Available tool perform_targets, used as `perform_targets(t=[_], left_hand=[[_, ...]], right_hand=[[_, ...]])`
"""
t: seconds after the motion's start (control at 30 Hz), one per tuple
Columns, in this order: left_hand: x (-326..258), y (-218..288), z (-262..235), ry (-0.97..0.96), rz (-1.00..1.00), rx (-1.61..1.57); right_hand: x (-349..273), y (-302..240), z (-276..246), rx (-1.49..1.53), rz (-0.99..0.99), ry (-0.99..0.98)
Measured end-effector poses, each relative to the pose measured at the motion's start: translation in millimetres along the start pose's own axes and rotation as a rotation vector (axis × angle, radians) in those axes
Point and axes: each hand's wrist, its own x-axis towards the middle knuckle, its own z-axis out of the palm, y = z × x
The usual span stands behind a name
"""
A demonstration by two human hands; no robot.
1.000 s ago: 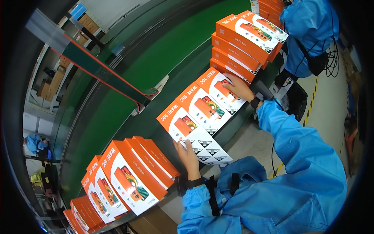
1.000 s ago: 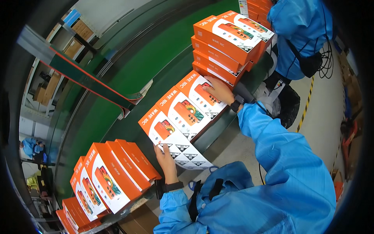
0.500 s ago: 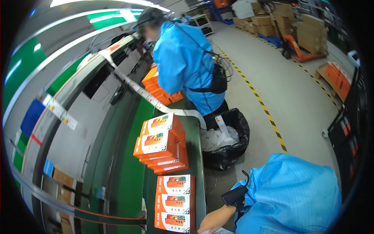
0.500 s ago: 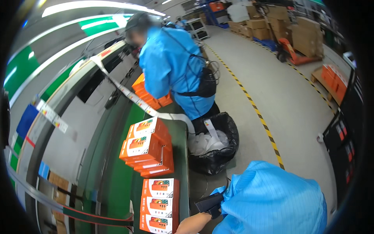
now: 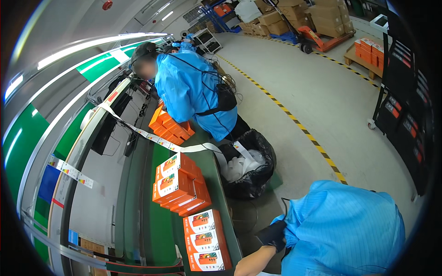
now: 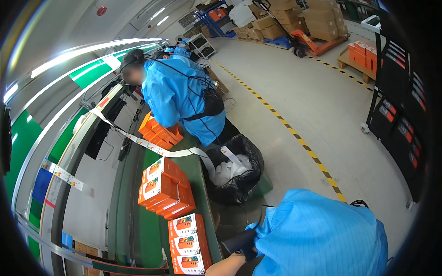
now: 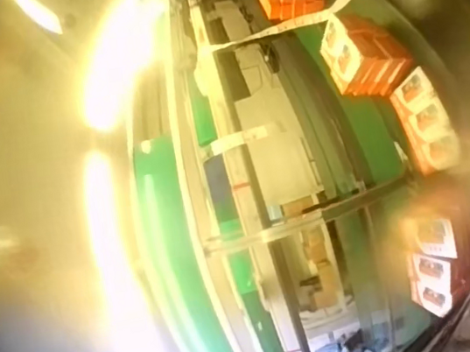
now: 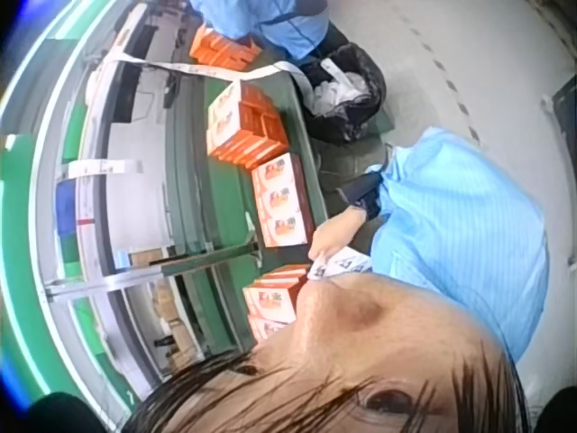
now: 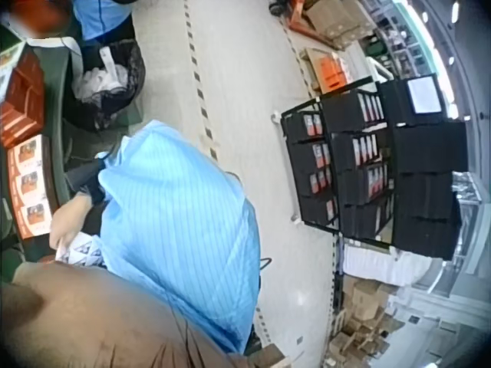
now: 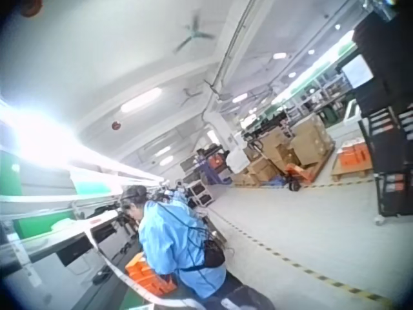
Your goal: The recorder is peeling and applying small labels to boxes on an assembly line.
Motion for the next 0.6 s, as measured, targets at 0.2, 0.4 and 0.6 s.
perform_targets(t=[0.2, 0.4, 0.6], left_hand=[[-20.8, -0.4, -30.6, 0.074, 0.007, -0.037], [-41.2, -10.9, -63.7, 0.184, -0.044, -0.075], [-57.8, -37.3, -93.6, 0.254, -0.113, -0.044]], right_hand=[[29.6, -50.4, 23.6, -0.012, -0.281, 0.185], [57.1, -80.4, 53.6, -0.11, -0.445, 0.35], [84.0, -88.1, 81.5, -0.058, -0.451, 0.259]])
